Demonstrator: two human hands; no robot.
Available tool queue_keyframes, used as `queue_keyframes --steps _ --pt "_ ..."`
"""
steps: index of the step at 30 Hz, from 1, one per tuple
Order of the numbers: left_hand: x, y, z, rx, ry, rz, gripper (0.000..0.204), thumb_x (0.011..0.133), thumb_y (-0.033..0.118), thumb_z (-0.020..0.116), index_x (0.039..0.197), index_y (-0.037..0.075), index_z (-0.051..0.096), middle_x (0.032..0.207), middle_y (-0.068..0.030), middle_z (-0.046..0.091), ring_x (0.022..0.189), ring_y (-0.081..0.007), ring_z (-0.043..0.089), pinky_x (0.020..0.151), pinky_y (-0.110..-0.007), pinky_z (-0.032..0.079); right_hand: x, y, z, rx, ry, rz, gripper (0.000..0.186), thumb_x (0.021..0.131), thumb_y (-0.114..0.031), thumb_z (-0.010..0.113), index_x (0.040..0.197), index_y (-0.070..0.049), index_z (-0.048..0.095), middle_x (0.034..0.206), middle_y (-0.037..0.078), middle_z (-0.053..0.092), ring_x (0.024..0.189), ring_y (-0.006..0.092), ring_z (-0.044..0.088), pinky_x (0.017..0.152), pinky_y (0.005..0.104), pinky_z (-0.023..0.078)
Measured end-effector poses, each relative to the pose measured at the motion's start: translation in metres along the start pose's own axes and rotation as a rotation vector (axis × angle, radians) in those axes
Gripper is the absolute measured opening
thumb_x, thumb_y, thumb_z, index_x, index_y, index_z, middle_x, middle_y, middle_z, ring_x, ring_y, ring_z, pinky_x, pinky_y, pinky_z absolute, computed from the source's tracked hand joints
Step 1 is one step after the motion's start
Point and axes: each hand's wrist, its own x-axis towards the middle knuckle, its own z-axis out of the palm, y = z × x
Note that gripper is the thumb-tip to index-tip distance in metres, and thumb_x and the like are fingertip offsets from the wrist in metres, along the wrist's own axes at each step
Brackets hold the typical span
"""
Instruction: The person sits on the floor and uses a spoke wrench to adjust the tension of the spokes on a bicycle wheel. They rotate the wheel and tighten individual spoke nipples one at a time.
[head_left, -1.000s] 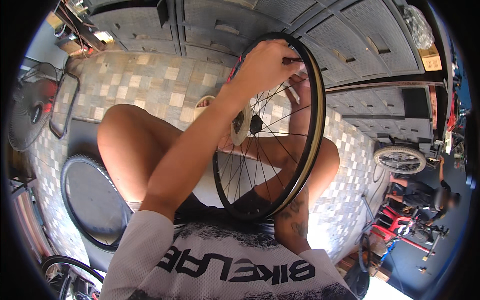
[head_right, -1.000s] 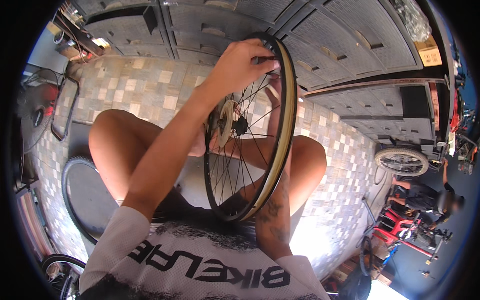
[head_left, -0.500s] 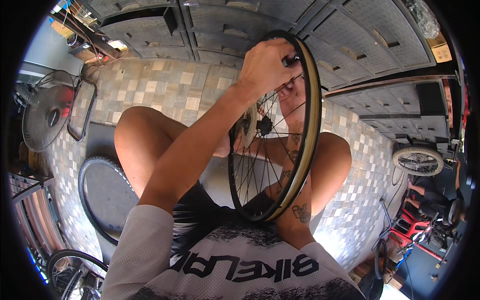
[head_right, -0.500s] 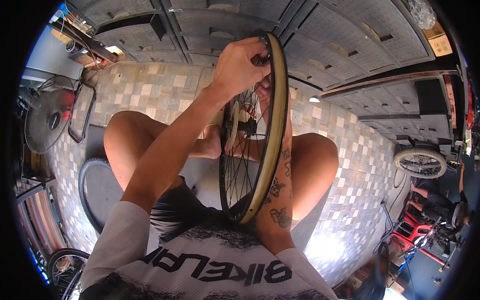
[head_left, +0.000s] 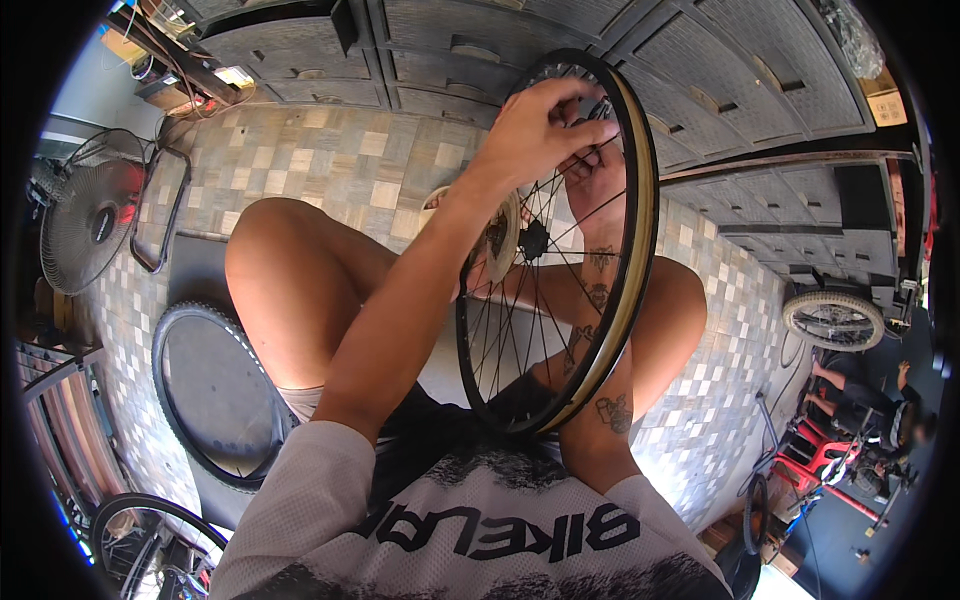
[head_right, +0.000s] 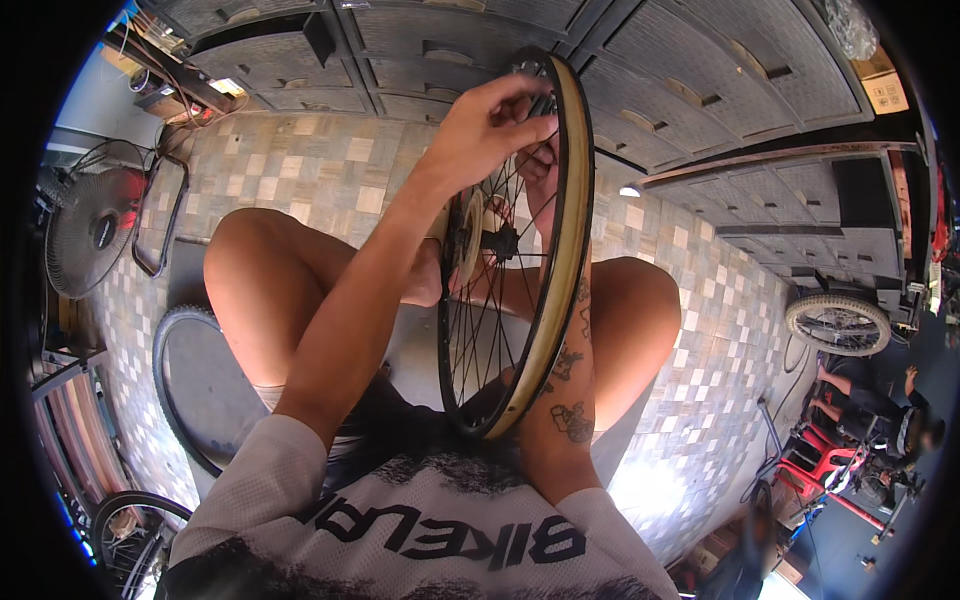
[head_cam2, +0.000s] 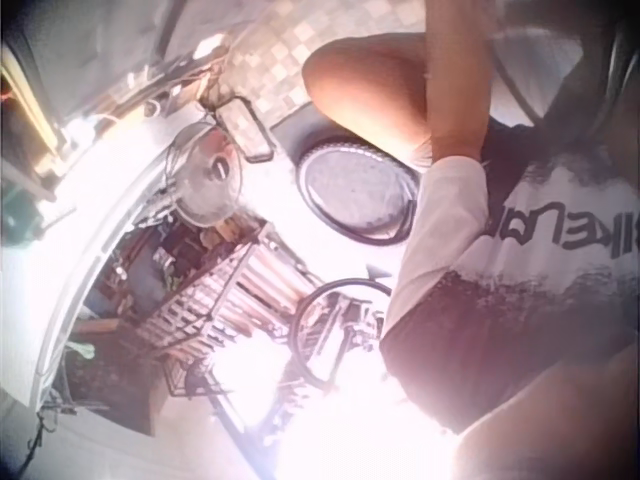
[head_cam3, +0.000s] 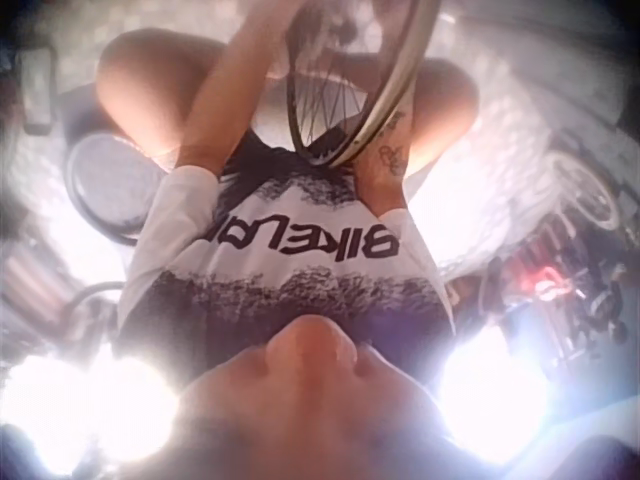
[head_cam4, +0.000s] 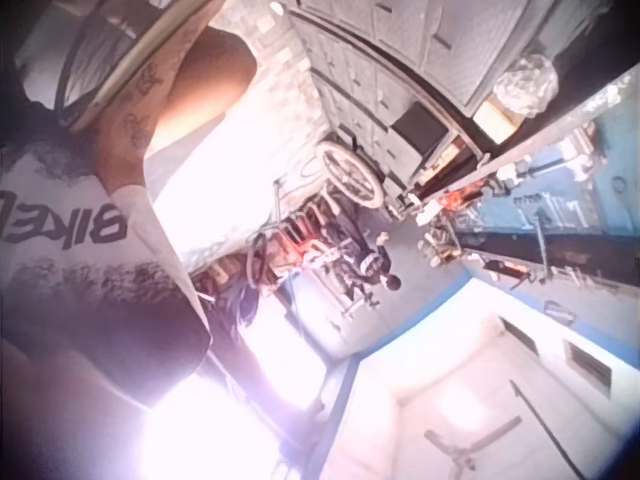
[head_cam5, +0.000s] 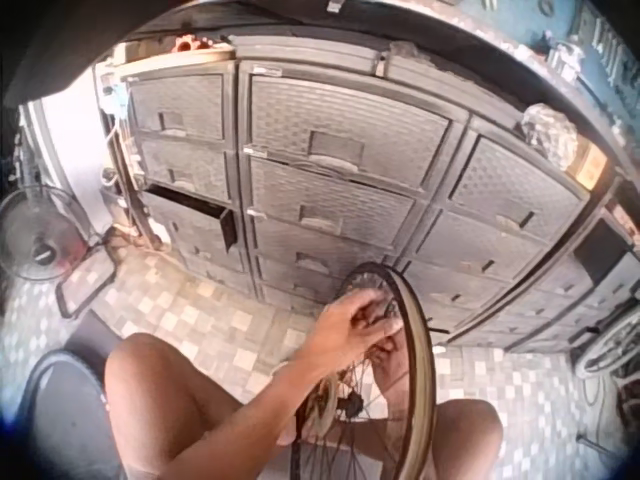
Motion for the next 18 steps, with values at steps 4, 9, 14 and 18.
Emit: queue_keyframes --steps 4,9,14,18 --pt "0.006 -0.001 -0.004 -0.031 -0.02 -0.051 0.024 0.086 0.012 0.081 0.103 -0.001 0.071 0.086 -0.0043 0.059 0.072 -0.0141 0.054 0.068 -0.031 0.048 -0.002 -0.005 0.01 0.228 0.099 -0.038 0.01 0.101 -0.013 0.061 0.106 -0.006 0.065 0.083 -0.002 0.057 0.07 0.0104 0.049 0.065 0.0286 0.041" --pt "0.007 -0.01 -0.014 -0.079 -0.009 -0.058 0.034 0.085 0.017 0.086 0.11 0.0 0.072 0.089 -0.0072 0.06 0.076 -0.0149 0.065 0.068 -0.034 0.056 0.004 -0.002 -0.002 0.074 -0.089 0.074 0.005 0.096 -0.007 0.066 0.101 -0.005 0.066 0.084 -0.003 0.056 0.071 0.0089 0.048 0.063 0.025 0.039" --pt "0.012 -0.009 -0.019 -0.243 -0.248 -0.136 0.026 0.09 0.011 0.08 0.112 0.001 0.07 0.088 0.0009 0.061 0.08 -0.0086 0.056 0.073 -0.027 0.049 0.008 -0.001 -0.01 0.111 -0.109 -0.029 0.027 0.103 -0.025 0.066 0.122 -0.006 0.064 0.089 -0.001 0.059 0.075 0.0085 0.052 0.064 0.0259 0.042" --pt "-0.006 -0.005 0.002 -0.026 0.176 0.065 0.024 0.087 0.009 0.083 0.105 0.0 0.069 0.082 -0.0063 0.067 0.078 -0.0088 0.061 0.07 -0.029 0.052 -0.05 -0.02 0.045 -0.605 0.439 -0.185 0.036 0.109 -0.028 0.054 0.134 -0.003 0.059 0.117 0.011 0.065 0.108 0.0206 0.061 0.093 0.0402 0.048"
